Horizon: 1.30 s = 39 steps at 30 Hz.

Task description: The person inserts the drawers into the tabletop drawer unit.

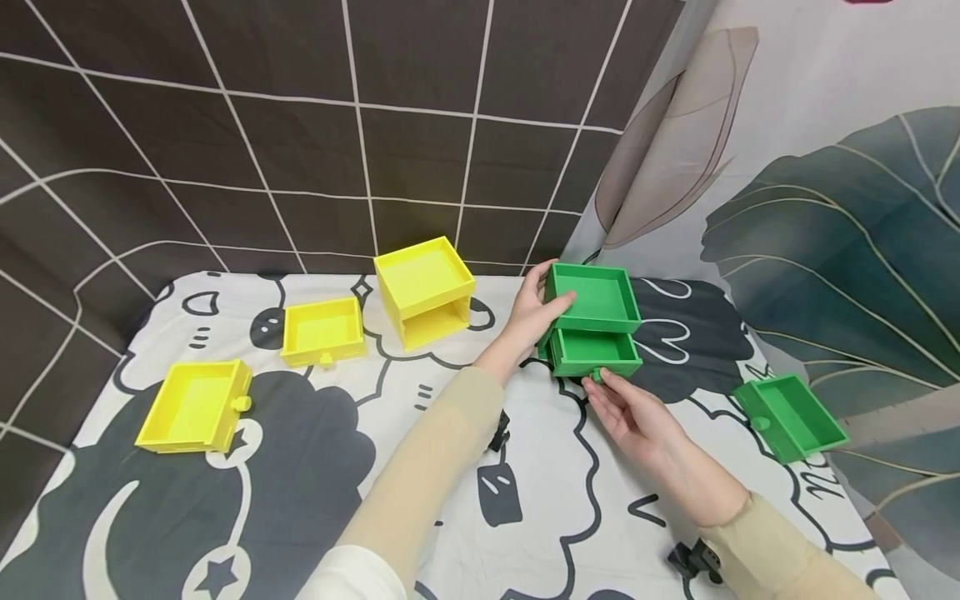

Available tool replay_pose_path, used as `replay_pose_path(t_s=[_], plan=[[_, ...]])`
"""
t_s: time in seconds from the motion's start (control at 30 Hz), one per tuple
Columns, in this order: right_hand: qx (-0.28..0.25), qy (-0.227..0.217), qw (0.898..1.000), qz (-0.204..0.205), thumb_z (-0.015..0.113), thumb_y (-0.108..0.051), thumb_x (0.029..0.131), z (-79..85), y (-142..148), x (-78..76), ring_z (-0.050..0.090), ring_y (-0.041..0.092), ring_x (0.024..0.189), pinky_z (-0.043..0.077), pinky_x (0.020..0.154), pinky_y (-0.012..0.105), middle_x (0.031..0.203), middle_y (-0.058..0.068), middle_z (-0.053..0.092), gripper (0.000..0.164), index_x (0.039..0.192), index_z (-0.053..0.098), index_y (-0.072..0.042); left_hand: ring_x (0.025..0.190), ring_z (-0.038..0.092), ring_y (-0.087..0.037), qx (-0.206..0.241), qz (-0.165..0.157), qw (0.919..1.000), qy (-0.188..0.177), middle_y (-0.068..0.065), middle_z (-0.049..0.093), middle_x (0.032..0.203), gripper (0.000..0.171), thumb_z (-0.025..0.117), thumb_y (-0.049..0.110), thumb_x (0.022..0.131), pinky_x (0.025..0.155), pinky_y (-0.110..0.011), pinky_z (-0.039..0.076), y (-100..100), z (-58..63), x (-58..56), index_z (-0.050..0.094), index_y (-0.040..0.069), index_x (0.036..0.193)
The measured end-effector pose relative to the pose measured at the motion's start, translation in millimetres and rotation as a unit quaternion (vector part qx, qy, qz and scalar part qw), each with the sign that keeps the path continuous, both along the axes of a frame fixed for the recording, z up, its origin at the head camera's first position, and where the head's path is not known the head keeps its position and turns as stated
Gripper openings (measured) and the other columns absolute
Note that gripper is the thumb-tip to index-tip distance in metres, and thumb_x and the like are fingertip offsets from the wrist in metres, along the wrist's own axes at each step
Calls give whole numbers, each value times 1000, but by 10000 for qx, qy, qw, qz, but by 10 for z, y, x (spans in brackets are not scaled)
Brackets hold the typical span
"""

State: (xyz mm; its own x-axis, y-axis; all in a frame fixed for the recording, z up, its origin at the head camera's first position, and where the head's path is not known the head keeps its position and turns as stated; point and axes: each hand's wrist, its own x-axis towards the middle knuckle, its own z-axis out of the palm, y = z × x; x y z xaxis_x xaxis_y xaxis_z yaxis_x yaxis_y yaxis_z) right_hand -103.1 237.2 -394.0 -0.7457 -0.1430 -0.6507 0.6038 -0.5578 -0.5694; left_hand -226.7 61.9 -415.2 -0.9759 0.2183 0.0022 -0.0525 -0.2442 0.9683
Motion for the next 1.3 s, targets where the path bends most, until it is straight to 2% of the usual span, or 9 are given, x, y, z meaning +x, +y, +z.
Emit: replay_pose_path(t_s=[0.5,0.77,0.9,1.1,1.3], plan=[[-288,-136,9989,-343,58,-19,109,15,-100,-245,77,9,88,63,87,17,91,4,80,23,92,71,-14,154,44,-24,52,41,10000,-51,-11,46,161,68,67,6,101,129,-39,39,5,-5,17,38,16,162],[-361,-142,9982,-457,64,-18,107,11,-132,-354,76,8,87,63,86,17,91,3,78,14,95,69,-14,152,47,-25,54,72,10000,-32,-12,48,160,68,67,5,101,127,-40,42,15,-10,10,37,13,163],[-441,-197,9975,-523,63,-18,107,-7,-132,-411,76,9,85,63,84,18,90,3,78,16,93,69,-13,153,46,-24,71,30,10000,-23,-11,48,161,68,66,6,102,128,-40,40,16,-19,9,37,14,163],[-513,-191,9967,-608,71,-15,103,-27,-129,-446,77,10,83,64,82,19,87,5,78,10,93,71,-11,154,44,-24,38,-16,10000,-9,-11,46,162,68,65,6,102,130,-40,38,11,-8,13,36,13,164],[-562,-188,9965,-595,64,-17,107,-38,-135,-454,77,10,82,64,81,20,87,5,78,19,90,71,-11,154,45,-23,56,62,10000,-54,-9,47,161,67,66,7,102,129,-40,38,10,-8,17,39,16,162]])
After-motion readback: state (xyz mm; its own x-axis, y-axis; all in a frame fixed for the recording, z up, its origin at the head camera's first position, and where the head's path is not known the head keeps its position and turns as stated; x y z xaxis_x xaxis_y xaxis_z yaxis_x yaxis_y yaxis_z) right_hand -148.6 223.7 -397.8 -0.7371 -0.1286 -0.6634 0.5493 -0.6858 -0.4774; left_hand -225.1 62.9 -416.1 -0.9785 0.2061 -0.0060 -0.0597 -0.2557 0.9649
